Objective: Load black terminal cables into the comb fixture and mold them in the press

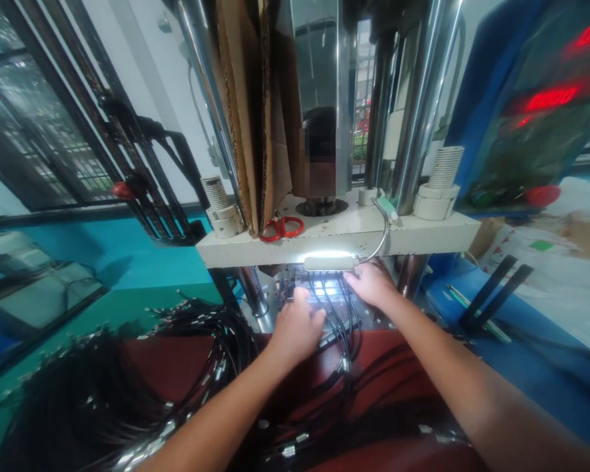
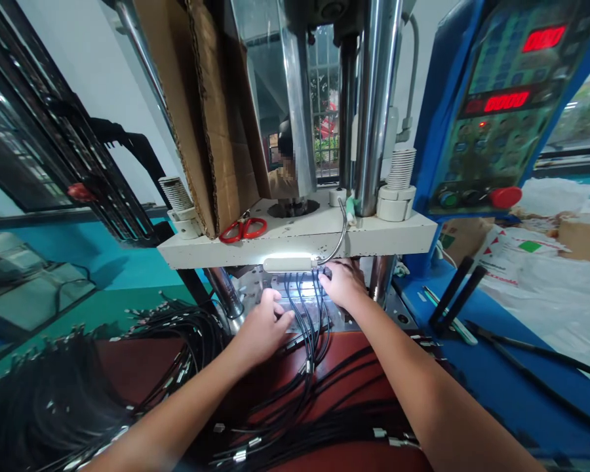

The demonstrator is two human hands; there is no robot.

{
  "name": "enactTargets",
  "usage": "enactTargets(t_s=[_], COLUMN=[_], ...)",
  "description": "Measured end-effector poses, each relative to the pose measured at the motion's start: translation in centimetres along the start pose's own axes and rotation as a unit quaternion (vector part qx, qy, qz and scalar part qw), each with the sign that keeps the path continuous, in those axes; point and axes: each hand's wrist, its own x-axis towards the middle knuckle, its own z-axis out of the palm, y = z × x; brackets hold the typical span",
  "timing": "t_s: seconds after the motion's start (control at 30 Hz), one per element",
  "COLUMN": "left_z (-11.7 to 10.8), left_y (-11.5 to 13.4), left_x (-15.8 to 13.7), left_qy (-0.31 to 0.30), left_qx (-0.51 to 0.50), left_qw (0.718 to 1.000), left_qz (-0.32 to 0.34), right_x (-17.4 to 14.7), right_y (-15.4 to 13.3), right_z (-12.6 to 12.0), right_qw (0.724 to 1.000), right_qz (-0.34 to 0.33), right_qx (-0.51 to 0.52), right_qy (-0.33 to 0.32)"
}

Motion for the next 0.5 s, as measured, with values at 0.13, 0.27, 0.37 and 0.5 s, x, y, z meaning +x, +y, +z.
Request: enactTargets(t_s=[0.13,0.27,0.37,0.5], left_z=[2.1,2.8,2.2,1.1], left_y=[0.5,0.3,0.0,0.2], left_x=[-1.2,-1.1,-0.4,2.5], left_qy=[-0.012,0.001,0.049,0.093], left_qx=[-0.008,-0.003,0.045,0.089], left_qw=[1.000,1.000,0.996,0.989], left_qz=[0.003,0.024,0.056,0.076], right_x=[-0.3,-0.5,-0.7,-0.7], right_y=[-0.6,-0.8,-0.9,-1.0], right_z=[0.0,-0.3,-0.6,-0.6], right_qw=[0.999,0.997,0.996,0.995], right_qz=[-0.010,-0.035,-0.047,-0.051], right_qx=[-0.034,-0.062,-0.075,-0.082], right_qy=[-0.002,-0.011,-0.018,-0.012])
